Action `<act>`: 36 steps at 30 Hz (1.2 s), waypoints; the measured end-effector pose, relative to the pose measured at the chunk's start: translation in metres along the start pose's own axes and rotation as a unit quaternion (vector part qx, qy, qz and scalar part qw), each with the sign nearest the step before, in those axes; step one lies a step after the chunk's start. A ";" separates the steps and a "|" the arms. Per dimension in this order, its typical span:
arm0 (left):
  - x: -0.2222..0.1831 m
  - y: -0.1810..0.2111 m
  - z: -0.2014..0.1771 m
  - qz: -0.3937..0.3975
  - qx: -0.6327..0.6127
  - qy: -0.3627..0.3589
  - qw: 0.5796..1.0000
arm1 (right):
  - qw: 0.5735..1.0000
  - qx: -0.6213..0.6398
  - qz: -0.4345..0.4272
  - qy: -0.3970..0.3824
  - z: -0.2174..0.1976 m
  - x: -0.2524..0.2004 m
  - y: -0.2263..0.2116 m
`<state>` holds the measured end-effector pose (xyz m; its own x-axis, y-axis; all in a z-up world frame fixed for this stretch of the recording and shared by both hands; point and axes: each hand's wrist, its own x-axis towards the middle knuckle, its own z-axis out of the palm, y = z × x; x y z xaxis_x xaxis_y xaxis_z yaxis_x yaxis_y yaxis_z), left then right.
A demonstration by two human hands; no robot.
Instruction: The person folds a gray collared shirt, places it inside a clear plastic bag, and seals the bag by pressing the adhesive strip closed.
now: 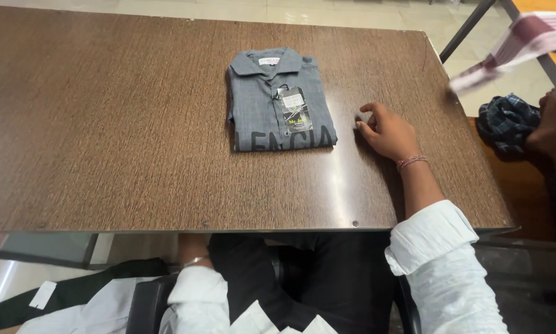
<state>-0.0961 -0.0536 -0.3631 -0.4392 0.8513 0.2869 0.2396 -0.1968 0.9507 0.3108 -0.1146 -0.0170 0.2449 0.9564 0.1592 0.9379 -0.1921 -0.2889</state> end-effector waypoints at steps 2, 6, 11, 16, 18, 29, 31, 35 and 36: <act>-0.001 0.012 -0.013 -0.015 -0.014 0.012 1.000 | 1.000 -0.007 0.000 -0.007 0.000 -0.002 -0.003; -0.003 0.000 -0.044 -0.046 -0.035 0.044 0.997 | 1.000 -0.012 -0.001 -0.018 0.000 -0.004 -0.007; -0.005 0.006 -0.073 -0.080 -0.075 0.089 0.990 | 1.000 -0.012 -0.008 -0.018 -0.003 -0.010 -0.007; -0.027 0.019 -0.102 -0.010 -0.078 0.081 0.994 | 0.996 0.040 -0.063 0.047 -0.010 -0.029 -0.014; -0.045 0.007 -0.112 0.074 -0.054 0.054 0.994 | 0.989 0.072 -0.096 0.085 -0.009 -0.040 -0.028; -0.102 0.112 -0.111 -0.005 -0.009 -0.296 0.955 | 0.847 0.107 -0.520 -0.010 0.060 -0.221 -0.115; -0.104 0.125 -0.109 -0.030 0.027 -0.352 0.935 | 0.869 0.086 -0.483 0.069 0.052 -0.223 -0.135; -0.111 0.147 -0.099 0.025 0.105 -0.446 0.888 | 0.917 0.169 -0.352 -0.081 0.097 -0.210 -0.103; -0.109 0.147 -0.097 0.027 0.100 -0.451 0.887 | 0.920 0.165 -0.347 -0.080 0.102 -0.207 -0.091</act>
<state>-0.0971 -0.2223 -0.2436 0.4267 0.9037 0.0350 0.4267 -0.2353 0.8732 0.1498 -0.2731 -0.1200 -0.4482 0.8488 0.2803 0.7231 0.5286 -0.4447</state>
